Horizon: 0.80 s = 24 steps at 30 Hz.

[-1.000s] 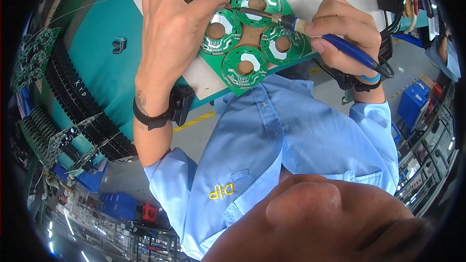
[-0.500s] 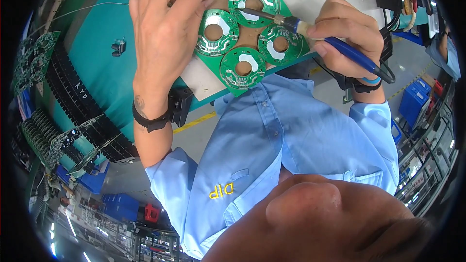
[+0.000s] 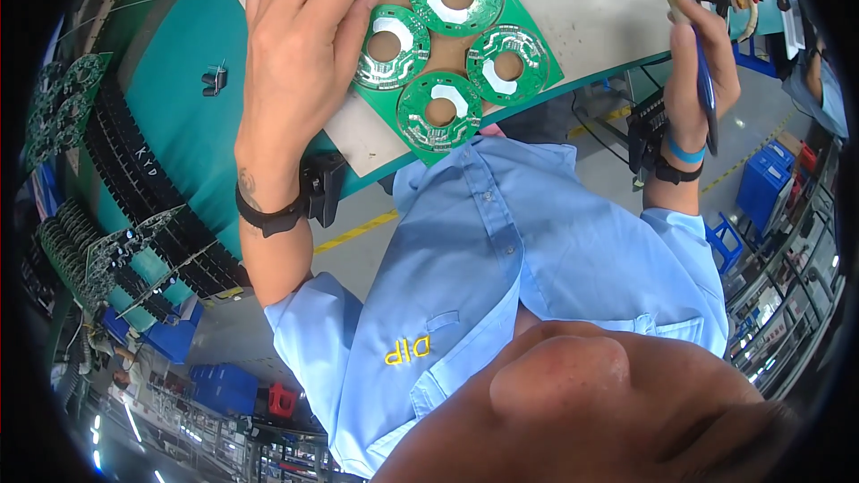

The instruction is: The person solders components onto a circuit board panel using a soldering iron and wire, moving between different points. After finishing, the person sets the iron aside and picks up the panel.

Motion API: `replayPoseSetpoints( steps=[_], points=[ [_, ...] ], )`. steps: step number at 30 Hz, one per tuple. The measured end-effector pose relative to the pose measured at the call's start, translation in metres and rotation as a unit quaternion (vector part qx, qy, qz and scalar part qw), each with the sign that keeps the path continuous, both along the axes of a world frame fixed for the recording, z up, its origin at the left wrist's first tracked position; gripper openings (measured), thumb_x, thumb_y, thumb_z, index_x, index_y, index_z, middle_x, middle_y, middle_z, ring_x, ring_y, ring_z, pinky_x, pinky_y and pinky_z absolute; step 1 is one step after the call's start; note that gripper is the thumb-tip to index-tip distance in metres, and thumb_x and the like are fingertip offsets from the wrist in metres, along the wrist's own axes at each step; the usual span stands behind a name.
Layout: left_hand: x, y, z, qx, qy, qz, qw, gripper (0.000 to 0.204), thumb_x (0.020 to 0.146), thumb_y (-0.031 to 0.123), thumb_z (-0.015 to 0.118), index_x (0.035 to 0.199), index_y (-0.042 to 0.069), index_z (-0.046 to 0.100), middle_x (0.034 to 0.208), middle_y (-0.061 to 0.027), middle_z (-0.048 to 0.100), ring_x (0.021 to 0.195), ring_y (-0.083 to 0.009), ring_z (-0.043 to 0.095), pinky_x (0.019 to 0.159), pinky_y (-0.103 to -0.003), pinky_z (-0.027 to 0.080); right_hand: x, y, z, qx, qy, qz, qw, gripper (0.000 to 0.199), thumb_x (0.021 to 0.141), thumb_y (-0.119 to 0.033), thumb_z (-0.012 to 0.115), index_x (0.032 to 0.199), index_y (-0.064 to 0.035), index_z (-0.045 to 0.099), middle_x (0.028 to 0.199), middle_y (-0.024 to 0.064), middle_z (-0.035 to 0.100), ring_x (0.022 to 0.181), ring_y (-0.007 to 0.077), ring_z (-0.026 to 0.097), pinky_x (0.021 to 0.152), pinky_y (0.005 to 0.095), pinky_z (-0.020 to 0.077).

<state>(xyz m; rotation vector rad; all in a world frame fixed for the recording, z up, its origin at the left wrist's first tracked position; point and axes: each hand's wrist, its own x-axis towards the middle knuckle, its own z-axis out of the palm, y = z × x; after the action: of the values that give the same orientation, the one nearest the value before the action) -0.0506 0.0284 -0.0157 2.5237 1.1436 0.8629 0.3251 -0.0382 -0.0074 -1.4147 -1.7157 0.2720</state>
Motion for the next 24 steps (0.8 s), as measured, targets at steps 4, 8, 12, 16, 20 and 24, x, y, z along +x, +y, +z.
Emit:
replayPoseSetpoints(
  steps=[4,8,12,16,20,24],
  points=[
    [0.002,-0.007,0.002,-0.006,0.035,0.014,0.999,0.013,0.09,0.007,0.079,0.102,0.01,0.075,0.098,-0.0008,0.068,0.091,-0.023,0.062,0.083,-0.036,0.042,-0.018,0.014,0.002,0.089,0.091,0.261,0.957,0.026,0.091,-0.009,0.079,0.113,0.0034,0.075,0.092,0.0125,0.071,0.08,0.0197,0.063,0.07,0.031,0.0487],
    [0.009,-0.005,0.007,-0.011,0.068,0.02,0.997,0.014,0.09,0.007,0.078,0.104,0.012,0.077,0.1,0.0005,0.067,0.095,-0.0218,0.06,0.084,-0.036,0.04,-0.046,0.017,0.017,0.012,0.056,0.338,0.939,0.022,0.084,-0.003,0.078,0.106,0.0011,0.078,0.088,0.0115,0.072,0.075,0.0205,0.063,0.066,0.0321,0.0487],
    [0.006,-0.007,0.005,-0.003,0.075,0.017,0.997,0.015,0.09,0.009,0.079,0.104,0.013,0.077,0.101,0.0014,0.066,0.097,-0.0212,0.059,0.085,-0.037,0.039,-0.059,0.021,0.012,-0.008,0.041,0.362,0.931,0.022,0.078,0.0,0.077,0.1,-0.0003,0.079,0.085,0.0105,0.072,0.071,0.0233,0.063,0.063,0.0342,0.0486],
    [0.008,-0.008,0.004,-0.007,0.073,0.022,0.997,0.015,0.09,0.01,0.079,0.104,0.014,0.077,0.102,0.0017,0.066,0.098,-0.0211,0.059,0.085,-0.037,0.039,-0.059,0.019,0.009,-0.024,0.027,0.378,0.925,0.021,0.084,-0.005,0.077,0.104,0.0026,0.076,0.087,0.0143,0.067,0.073,0.0268,0.058,0.065,0.0375,0.0461],
    [0.008,-0.008,0.003,-0.003,0.068,0.014,0.998,0.015,0.089,0.011,0.08,0.104,0.014,0.077,0.102,0.0018,0.066,0.098,-0.0211,0.059,0.086,-0.037,0.039,-0.059,0.021,0.008,-0.025,0.022,0.379,0.925,0.021,0.084,-0.005,0.077,0.105,0.0019,0.076,0.087,0.0136,0.067,0.073,0.0261,0.058,0.064,0.0368,0.0461],
    [0.008,-0.008,0.002,-0.001,0.071,0.016,0.997,0.015,0.089,0.011,0.08,0.104,0.014,0.077,0.102,0.002,0.066,0.098,-0.0209,0.059,0.086,-0.037,0.039,-0.057,0.021,0.007,-0.029,0.022,0.379,0.925,0.021,0.085,-0.005,0.077,0.105,0.0017,0.076,0.088,0.0137,0.068,0.073,0.0261,0.058,0.064,0.0366,0.0462]
  ],
)
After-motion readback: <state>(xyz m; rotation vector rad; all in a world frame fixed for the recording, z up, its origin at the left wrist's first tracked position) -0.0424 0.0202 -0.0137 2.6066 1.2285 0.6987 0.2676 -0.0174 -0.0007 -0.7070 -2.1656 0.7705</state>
